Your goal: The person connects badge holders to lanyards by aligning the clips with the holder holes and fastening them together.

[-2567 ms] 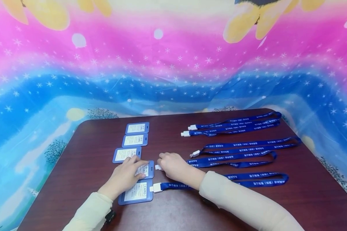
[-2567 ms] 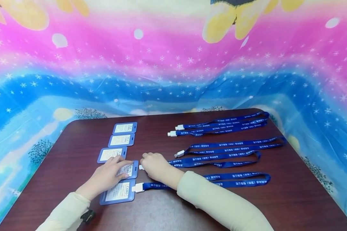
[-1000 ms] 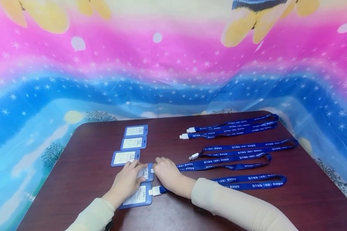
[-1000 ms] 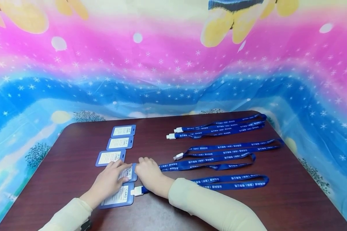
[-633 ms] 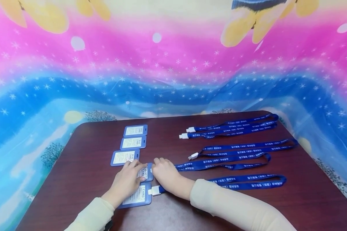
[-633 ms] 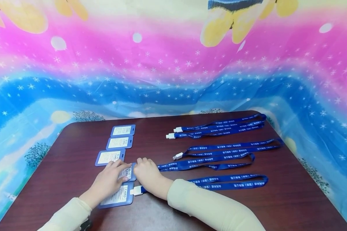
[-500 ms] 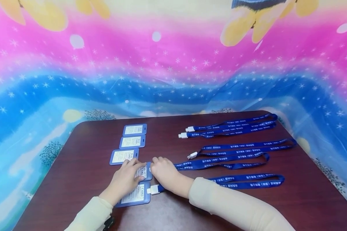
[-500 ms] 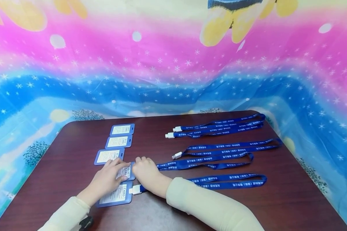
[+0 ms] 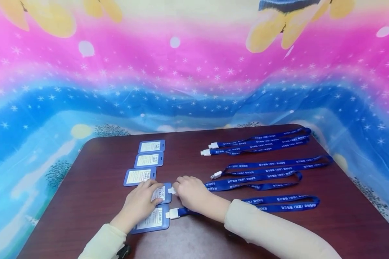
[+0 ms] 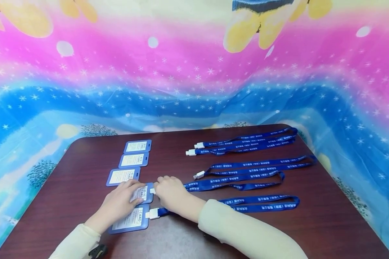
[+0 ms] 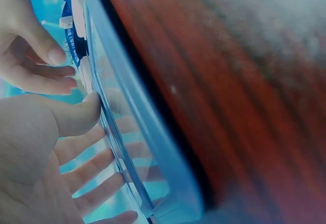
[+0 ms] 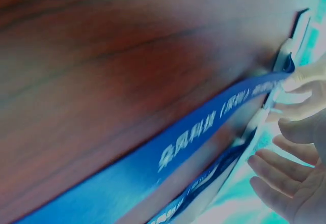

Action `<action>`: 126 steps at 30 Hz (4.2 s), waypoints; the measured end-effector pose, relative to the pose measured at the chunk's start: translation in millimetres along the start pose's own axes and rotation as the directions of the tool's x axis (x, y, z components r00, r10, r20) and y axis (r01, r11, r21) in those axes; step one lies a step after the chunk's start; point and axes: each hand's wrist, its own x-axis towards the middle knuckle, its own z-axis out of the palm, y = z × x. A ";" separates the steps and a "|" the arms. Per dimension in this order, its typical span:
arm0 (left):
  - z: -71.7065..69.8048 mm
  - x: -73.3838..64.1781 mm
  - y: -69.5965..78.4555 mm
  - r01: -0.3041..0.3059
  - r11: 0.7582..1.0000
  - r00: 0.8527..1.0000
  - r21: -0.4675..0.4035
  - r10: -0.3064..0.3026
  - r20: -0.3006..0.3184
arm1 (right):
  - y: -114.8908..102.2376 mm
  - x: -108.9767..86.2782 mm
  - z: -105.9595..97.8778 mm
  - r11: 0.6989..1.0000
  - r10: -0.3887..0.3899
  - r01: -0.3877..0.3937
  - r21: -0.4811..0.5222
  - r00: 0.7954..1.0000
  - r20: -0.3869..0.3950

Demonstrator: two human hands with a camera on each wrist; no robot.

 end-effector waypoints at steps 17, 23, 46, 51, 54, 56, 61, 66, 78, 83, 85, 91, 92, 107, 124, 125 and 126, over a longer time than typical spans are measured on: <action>-14.4 -11.1 -3.4 0.001 1.000 0.995 -0.018 -0.002 -0.103 | 78.2 -67.1 1.6 0.997 0.075 -0.063 0.053 0.966 -0.248; -20.5 -14.2 -1.2 0.035 0.999 0.996 -0.027 -0.037 -0.083 | 89.1 -77.4 3.7 0.994 0.113 -0.108 0.034 0.964 -0.240; -25.5 -19.4 4.4 0.074 0.996 0.994 -0.050 -0.077 -0.073 | 107.8 -61.2 17.3 0.995 0.098 -0.090 0.040 0.956 -0.275; -24.9 -20.4 6.8 0.070 0.996 0.994 -0.050 -0.074 -0.075 | 112.4 -56.3 21.5 0.994 0.105 -0.094 0.054 0.960 -0.259; -24.9 -20.9 6.2 0.069 0.997 0.994 -0.044 -0.072 -0.079 | 113.6 -54.7 23.2 0.994 0.106 -0.097 0.049 0.964 -0.243; -25.2 -21.2 5.3 0.068 0.997 0.994 -0.041 -0.072 -0.083 | 113.9 -53.6 24.0 0.994 0.109 -0.102 0.042 0.966 -0.236; -25.4 -21.5 3.4 0.068 0.997 0.994 -0.038 -0.071 -0.087 | 113.4 -51.8 23.6 0.991 0.130 -0.125 0.040 0.969 -0.211; -25.3 -21.2 3.1 0.070 0.997 0.994 -0.036 -0.072 -0.085 | 111.1 -48.1 19.9 0.983 0.170 -0.158 0.088 0.974 -0.148; -23.7 -19.7 1.0 0.070 0.997 0.995 -0.035 -0.072 -0.071 | 103.5 -25.9 9.2 0.979 0.170 -0.165 0.121 0.985 -0.028; -25.4 -17.1 -0.4 0.051 0.998 0.997 -0.044 -0.053 -0.052 | 99.4 -17.4 7.4 0.982 0.170 -0.169 0.081 0.985 0.001; -25.6 -15.1 -1.6 0.041 0.998 0.998 -0.045 -0.043 -0.045 | 98.1 -14.0 8.3 0.984 0.166 -0.166 0.070 0.986 0.000; -25.4 -6.1 -14.0 -0.015 0.999 1.000 -0.050 0.014 -0.019 | 93.6 -6.1 10.4 0.986 0.145 -0.143 0.083 0.989 -0.022; -25.1 -4.0 -17.6 -0.031 0.998 0.999 -0.053 0.030 -0.013 | 92.7 -5.4 10.1 0.986 0.143 -0.141 0.089 0.989 -0.024; -22.2 28.5 -65.7 -0.062 0.998 0.998 -0.026 0.062 -0.004 | 93.0 -1.4 9.8 0.982 0.144 -0.140 0.126 0.989 -0.024; -9.8 38.0 -68.9 -0.011 0.998 1.000 -0.062 0.012 0.020 | 96.0 0.0 12.0 0.973 0.145 -0.139 0.185 0.989 -0.018; -9.5 38.2 -67.2 -0.008 0.998 1.000 -0.057 0.009 0.023 | 96.0 0.0 12.0 0.972 0.145 -0.139 0.188 0.989 -0.019; -9.3 38.5 -65.6 -0.011 0.999 1.000 -0.051 0.012 0.023 | 95.8 -0.2 12.1 0.972 0.146 -0.139 0.189 0.989 -0.018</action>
